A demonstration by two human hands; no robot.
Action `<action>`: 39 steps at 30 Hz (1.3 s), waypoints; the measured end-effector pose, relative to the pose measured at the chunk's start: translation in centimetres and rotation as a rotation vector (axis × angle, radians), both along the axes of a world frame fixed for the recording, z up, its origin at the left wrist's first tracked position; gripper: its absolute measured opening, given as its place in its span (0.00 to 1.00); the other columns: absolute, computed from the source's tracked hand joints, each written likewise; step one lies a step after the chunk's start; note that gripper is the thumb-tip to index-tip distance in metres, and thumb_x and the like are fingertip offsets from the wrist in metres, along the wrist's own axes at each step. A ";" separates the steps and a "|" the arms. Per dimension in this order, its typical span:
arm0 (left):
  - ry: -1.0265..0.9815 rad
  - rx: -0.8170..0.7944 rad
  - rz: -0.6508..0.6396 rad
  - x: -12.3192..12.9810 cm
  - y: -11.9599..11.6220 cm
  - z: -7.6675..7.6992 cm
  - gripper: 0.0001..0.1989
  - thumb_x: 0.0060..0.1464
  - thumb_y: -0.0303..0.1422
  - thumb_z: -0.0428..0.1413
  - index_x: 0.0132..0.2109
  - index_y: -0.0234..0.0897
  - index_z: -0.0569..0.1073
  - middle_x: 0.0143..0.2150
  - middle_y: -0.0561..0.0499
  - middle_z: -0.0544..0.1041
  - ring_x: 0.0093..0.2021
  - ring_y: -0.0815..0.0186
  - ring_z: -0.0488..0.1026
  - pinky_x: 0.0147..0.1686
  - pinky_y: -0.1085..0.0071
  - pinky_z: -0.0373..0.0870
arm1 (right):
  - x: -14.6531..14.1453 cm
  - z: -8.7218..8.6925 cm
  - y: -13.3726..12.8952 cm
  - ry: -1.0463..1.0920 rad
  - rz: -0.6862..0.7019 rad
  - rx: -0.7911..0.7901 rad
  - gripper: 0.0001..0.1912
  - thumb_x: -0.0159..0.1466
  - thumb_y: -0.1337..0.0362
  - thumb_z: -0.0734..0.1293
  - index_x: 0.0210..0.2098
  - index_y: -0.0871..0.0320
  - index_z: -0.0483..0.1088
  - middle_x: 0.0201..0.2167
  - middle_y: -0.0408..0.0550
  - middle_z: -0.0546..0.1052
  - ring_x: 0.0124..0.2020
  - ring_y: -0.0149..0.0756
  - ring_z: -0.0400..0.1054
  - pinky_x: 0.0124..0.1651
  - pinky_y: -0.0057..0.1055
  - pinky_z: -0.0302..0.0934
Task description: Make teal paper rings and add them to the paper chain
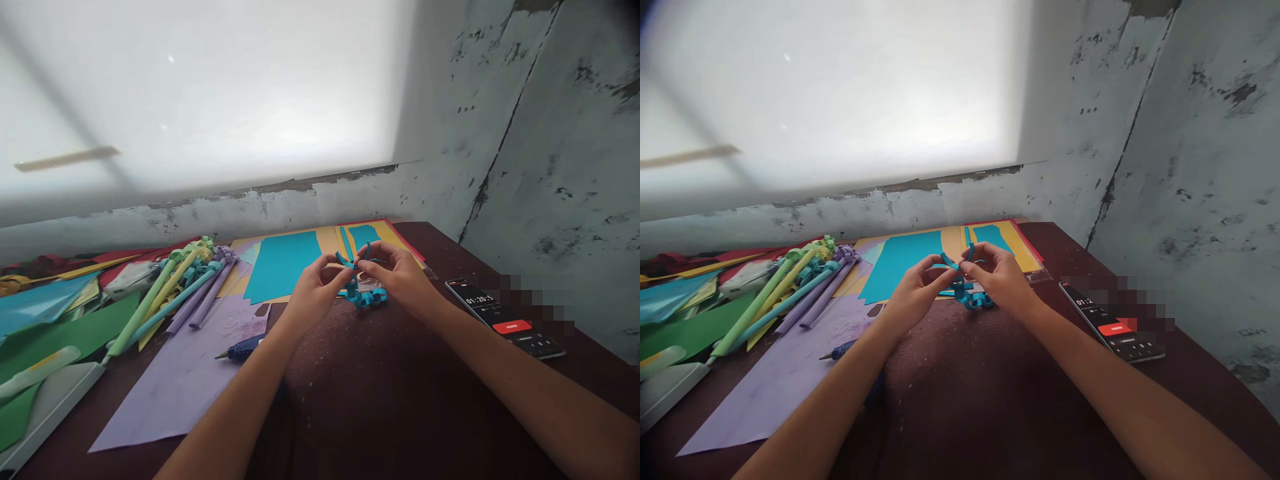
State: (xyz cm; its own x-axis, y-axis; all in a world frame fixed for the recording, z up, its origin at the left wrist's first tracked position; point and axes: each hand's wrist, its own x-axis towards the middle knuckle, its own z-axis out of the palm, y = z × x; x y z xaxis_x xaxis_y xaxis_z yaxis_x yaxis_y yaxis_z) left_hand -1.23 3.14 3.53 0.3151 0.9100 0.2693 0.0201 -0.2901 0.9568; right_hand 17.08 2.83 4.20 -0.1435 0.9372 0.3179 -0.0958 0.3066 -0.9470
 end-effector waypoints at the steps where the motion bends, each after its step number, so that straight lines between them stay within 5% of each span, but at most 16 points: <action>1: -0.001 0.006 0.000 0.0 0.0 0.0 0.18 0.59 0.45 0.62 0.45 0.37 0.71 0.42 0.43 0.84 0.43 0.57 0.81 0.40 0.65 0.77 | 0.0 0.0 0.0 -0.004 -0.004 0.010 0.14 0.58 0.54 0.75 0.38 0.54 0.74 0.37 0.46 0.79 0.40 0.39 0.76 0.46 0.38 0.74; 14: 0.129 0.146 0.231 -0.3 0.1 0.2 0.16 0.61 0.45 0.59 0.39 0.35 0.81 0.39 0.45 0.84 0.43 0.58 0.81 0.42 0.65 0.76 | 0.1 -0.3 0.4 -0.010 0.014 -0.007 0.15 0.58 0.56 0.75 0.43 0.53 0.77 0.39 0.47 0.82 0.45 0.42 0.77 0.52 0.40 0.72; 21: -0.077 0.049 0.281 -0.1 -0.6 0.7 0.18 0.52 0.42 0.68 0.44 0.33 0.83 0.42 0.44 0.85 0.43 0.56 0.83 0.44 0.64 0.79 | 0.3 -0.8 0.8 0.023 0.095 -0.095 0.18 0.59 0.59 0.75 0.49 0.54 0.78 0.42 0.48 0.82 0.44 0.40 0.77 0.53 0.40 0.70; 28: -0.159 -0.056 0.210 0.3 -0.5 0.2 0.18 0.52 0.42 0.68 0.44 0.33 0.81 0.43 0.43 0.84 0.39 0.56 0.84 0.42 0.62 0.82 | 0.4 -0.8 0.9 0.146 0.115 -0.207 0.17 0.59 0.59 0.74 0.47 0.56 0.79 0.38 0.47 0.79 0.38 0.41 0.77 0.43 0.39 0.71; 34: -0.139 0.026 0.227 0.3 -0.3 0.2 0.17 0.53 0.42 0.68 0.45 0.35 0.83 0.40 0.45 0.85 0.39 0.60 0.83 0.41 0.67 0.80 | 0.4 -0.5 0.8 0.103 0.032 -0.084 0.26 0.57 0.61 0.76 0.54 0.54 0.71 0.37 0.45 0.79 0.40 0.39 0.76 0.43 0.37 0.70; 39: -0.116 0.056 0.259 0.2 -0.4 0.4 0.16 0.55 0.44 0.65 0.42 0.35 0.84 0.37 0.46 0.85 0.37 0.62 0.81 0.40 0.68 0.79 | 0.3 -0.6 0.6 -0.035 -0.025 0.068 0.14 0.60 0.59 0.75 0.43 0.54 0.72 0.36 0.46 0.80 0.41 0.40 0.76 0.43 0.36 0.70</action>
